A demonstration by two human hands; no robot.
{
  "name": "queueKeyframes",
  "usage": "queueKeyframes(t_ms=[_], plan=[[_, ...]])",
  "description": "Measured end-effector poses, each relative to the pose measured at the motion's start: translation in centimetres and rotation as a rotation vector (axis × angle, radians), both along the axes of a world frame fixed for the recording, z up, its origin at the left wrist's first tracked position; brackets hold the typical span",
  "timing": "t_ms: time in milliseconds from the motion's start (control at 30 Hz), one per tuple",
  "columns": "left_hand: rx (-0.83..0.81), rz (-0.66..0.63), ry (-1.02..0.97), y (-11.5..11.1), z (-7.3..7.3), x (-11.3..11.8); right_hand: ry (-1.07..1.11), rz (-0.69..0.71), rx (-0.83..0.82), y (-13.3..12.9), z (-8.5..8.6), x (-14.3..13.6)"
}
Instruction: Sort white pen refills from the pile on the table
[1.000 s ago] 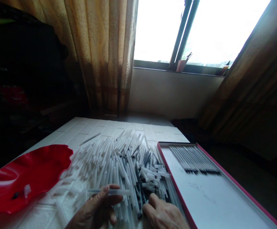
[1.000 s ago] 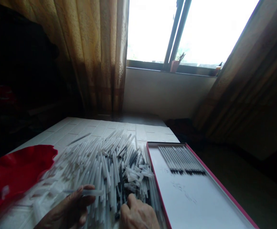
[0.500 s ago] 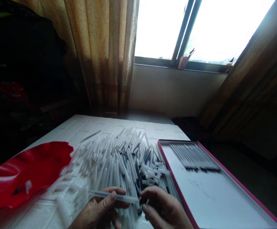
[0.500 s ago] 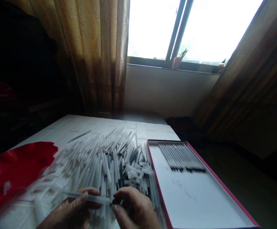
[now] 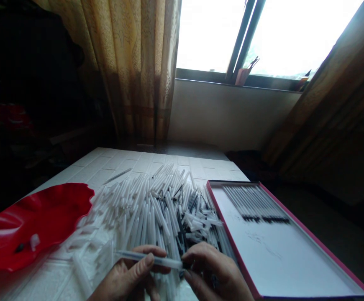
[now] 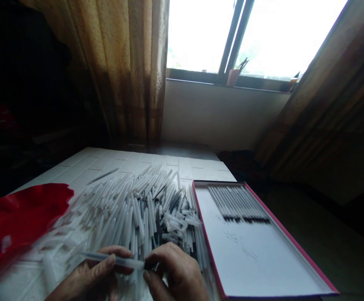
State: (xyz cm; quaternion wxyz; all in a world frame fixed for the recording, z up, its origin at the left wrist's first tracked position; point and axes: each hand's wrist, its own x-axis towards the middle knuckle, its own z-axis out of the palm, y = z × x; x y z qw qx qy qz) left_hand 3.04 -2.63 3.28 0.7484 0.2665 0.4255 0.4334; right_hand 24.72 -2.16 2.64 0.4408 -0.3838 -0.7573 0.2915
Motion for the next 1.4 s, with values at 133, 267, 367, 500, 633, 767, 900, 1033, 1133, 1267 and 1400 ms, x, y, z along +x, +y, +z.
queueKeyframes(t_ms=[133, 267, 367, 500, 633, 767, 900, 1033, 1133, 1267, 1400], plan=[[0.015, -0.003, 0.029, -0.1, -0.1, 0.1, -0.001, -0.022, 0.061, 0.0, -0.3, 0.0], [0.035, -0.01, 0.054, 0.0, -0.2, 0.1, 0.005, -0.028, 0.124, 0.1, -0.5, 0.1], [0.04, -0.019, 0.066, 0.0, -0.2, 0.1, 0.011, -0.021, 0.146, 0.1, -0.5, 0.1], [0.044, -0.009, 0.065, -0.1, -0.1, 0.1, -0.003, -0.012, 0.169, 0.1, -0.3, 0.1], [0.055, 0.008, 0.06, -0.1, 0.1, 0.2, 0.016, -0.034, 0.204, 0.1, -0.7, -0.1], [0.045, -0.003, 0.048, -0.2, 0.2, 0.2, 0.025, -0.04, 0.236, 0.2, -1.3, -0.4], [0.056, -0.01, 0.045, -0.2, -0.1, 0.2, -0.003, -0.047, 0.24, 0.3, -1.4, -0.3], [0.075, -0.02, 0.067, -0.2, -0.4, 0.1, -0.071, -0.059, 0.259, 0.2, -1.1, -0.1], [0.088, -0.028, 0.08, -0.3, -0.4, 0.1, -0.115, -0.059, 0.267, 0.2, -0.9, 0.1], [0.113, -0.025, 0.092, -0.6, -0.5, 0.2, -0.211, -0.063, 0.26, 0.3, -0.8, 0.0], [0.148, -0.024, 0.103, -0.7, -1.0, 0.2, -0.267, -0.063, 0.23, 0.3, -0.8, -0.1]])
